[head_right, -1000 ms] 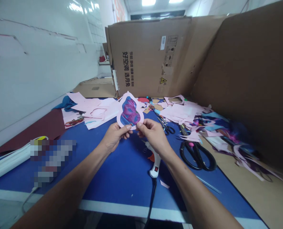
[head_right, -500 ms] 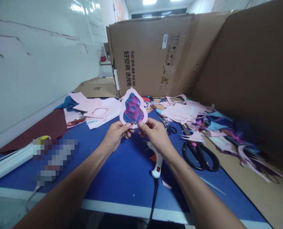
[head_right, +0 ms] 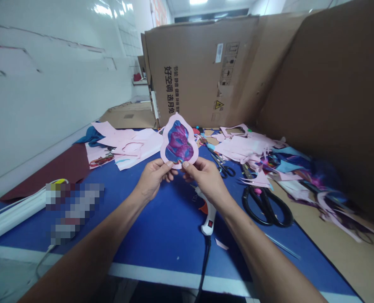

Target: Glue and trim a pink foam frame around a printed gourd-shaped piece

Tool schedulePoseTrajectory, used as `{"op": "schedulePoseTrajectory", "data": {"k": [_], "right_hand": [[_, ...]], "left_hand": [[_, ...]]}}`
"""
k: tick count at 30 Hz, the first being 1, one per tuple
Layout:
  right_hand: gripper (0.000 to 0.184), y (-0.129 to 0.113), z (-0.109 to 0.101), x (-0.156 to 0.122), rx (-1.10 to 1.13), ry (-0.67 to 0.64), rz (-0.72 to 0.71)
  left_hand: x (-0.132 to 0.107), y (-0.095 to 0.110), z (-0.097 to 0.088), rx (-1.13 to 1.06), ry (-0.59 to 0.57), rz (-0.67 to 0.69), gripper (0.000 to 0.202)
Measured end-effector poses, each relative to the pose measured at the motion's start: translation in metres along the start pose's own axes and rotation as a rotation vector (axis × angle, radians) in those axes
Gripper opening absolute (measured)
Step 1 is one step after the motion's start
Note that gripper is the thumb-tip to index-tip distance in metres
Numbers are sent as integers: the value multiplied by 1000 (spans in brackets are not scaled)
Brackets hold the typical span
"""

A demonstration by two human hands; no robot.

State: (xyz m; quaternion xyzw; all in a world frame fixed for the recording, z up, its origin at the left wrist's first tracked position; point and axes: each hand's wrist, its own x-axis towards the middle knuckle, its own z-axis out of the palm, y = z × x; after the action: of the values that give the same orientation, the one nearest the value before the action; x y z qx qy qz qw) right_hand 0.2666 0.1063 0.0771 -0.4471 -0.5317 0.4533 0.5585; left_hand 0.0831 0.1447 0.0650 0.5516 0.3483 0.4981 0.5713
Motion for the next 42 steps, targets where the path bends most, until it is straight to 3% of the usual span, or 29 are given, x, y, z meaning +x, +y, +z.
{"op": "schedulePoseTrajectory", "data": {"k": [23,42], "right_hand": [[37,-2,1,0,39,-51,30],[44,1,1,1,24,23,-33]], "left_hand": [[1,-2,-2,22,27,29,39],[1,-1,0,80,18,52,38]]}}
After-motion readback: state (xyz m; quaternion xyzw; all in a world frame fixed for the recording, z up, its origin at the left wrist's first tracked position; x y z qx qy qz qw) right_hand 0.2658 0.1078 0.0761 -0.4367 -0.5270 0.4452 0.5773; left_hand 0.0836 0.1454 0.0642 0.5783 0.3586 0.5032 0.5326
